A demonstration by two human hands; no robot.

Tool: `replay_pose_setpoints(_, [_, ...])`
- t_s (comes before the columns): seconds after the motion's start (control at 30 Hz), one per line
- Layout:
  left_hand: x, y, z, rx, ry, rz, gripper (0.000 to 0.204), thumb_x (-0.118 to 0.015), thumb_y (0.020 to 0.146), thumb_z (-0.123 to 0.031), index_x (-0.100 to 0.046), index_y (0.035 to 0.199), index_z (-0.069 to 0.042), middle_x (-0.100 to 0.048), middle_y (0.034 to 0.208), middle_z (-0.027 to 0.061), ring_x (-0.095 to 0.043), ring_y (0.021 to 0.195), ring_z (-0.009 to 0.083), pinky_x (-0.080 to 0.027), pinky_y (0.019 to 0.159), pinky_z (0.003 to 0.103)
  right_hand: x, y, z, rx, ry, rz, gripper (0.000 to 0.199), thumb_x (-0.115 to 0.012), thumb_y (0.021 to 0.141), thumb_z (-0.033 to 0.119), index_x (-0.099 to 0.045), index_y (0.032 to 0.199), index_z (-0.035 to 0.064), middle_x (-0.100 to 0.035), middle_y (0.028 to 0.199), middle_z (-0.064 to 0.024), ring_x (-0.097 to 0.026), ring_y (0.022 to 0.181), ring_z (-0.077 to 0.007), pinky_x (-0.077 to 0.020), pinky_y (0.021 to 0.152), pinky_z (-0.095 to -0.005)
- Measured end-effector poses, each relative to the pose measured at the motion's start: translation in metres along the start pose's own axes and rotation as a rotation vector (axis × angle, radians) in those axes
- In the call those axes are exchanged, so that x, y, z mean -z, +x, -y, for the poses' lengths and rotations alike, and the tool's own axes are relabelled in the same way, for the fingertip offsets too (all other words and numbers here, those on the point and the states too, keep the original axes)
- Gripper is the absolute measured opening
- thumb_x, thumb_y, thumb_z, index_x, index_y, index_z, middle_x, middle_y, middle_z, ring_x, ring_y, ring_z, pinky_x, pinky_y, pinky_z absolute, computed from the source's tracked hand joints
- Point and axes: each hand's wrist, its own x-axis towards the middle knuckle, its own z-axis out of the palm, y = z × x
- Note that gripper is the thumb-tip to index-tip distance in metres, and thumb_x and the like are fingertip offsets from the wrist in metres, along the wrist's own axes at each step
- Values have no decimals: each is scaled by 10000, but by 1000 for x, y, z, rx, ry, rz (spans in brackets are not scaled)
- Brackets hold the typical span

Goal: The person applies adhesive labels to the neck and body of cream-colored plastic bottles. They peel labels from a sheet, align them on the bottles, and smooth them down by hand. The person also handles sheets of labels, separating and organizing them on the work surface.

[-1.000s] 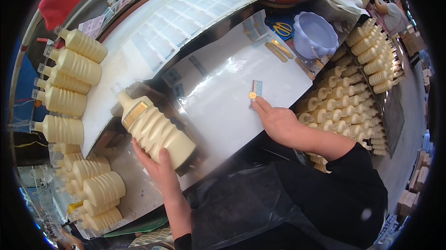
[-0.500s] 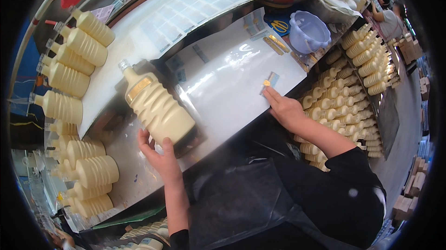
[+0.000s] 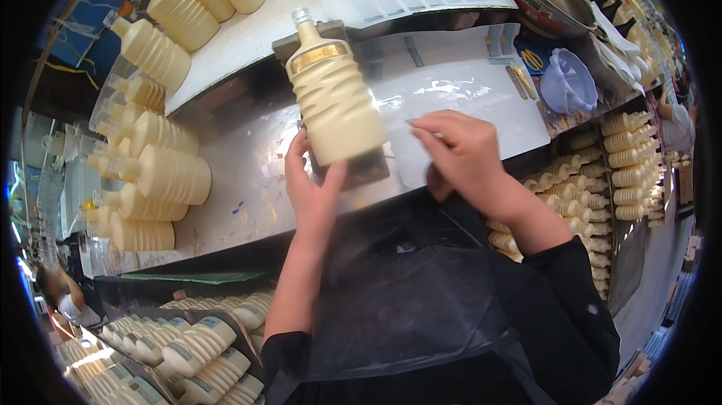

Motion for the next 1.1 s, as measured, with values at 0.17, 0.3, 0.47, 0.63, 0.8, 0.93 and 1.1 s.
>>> replay_pose_setpoints(0.17, [7, 9, -1, 93, -219, 63, 647, -576, 985, -356, -379, 1515, -42, -484, 1374, 135, -436, 1301, 242, -318, 1130, 396, -65, 8, 39, 354, -431, 209, 303, -731, 749, 144, -635, 1020, 49, -631, 806, -82, -642, 614, -250, -522, 553, -358])
replay_pose_setpoints(0.3, [11, 12, -17, 160, -366, 107, 665, -426, 1057, -516, -363, 1523, -47, -471, 1380, 112, -421, 1315, 225, -290, 1146, 383, -83, 3, 58, 295, -472, 253, 283, -752, 799, 186, -638, 1021, 52, -652, 838, -86, -653, 618, -247, -521, 552, -357])
replay_pose_setpoints(0.47, [2, 11, -8, 199, -484, 75, 694, -442, 1040, -541, -372, 1501, -26, -471, 1374, 121, -465, 1271, 233, -346, 1108, 386, -57, 4, 31, 268, -161, 154, 133, -700, 859, 177, -648, 942, 87, -642, 832, -77, -666, 683, -264, -533, 588, -394])
replay_pose_setpoints(0.63, [-18, 14, 12, 30, -23, -64, 667, -620, 957, -389, -404, 1444, 13, -457, 1418, 199, -474, 1275, 299, -376, 1093, 445, -58, 24, -22, -490, 203, 295, 422, -684, 951, 324, -683, 1208, -10, -679, 809, -90, -630, 706, -154, -510, 661, -302])
replay_pose_setpoints(0.8, [-25, 21, 22, 43, -90, -119, 571, -645, 1006, -328, -392, 1418, -23, -477, 1213, 89, -460, 1140, 180, -392, 1025, 352, -68, 24, -36, -625, 393, 403, 463, -697, 923, 363, -690, 1196, -10, -701, 834, -79, -639, 744, -127, -523, 700, -296])
replay_pose_setpoints(0.93, [-26, 19, 19, 64, -221, -115, 546, -637, 1012, -296, -384, 1415, -29, -472, 1221, 81, -448, 1130, 169, -377, 1037, 341, -68, 24, -32, -649, 445, 431, 518, -668, 971, 367, -624, 1315, -18, -655, 935, -40, -550, 847, -88, -475, 770, -255])
replay_pose_setpoints(1.1, [-28, 19, 19, 65, -289, -107, 551, -638, 1011, -282, -372, 1426, -36, -469, 1226, 75, -435, 1144, 164, -366, 1047, 336, -69, 19, -37, -640, 512, 417, 509, -668, 973, 344, -619, 1317, -27, -664, 987, -36, -543, 862, -81, -475, 799, -255])
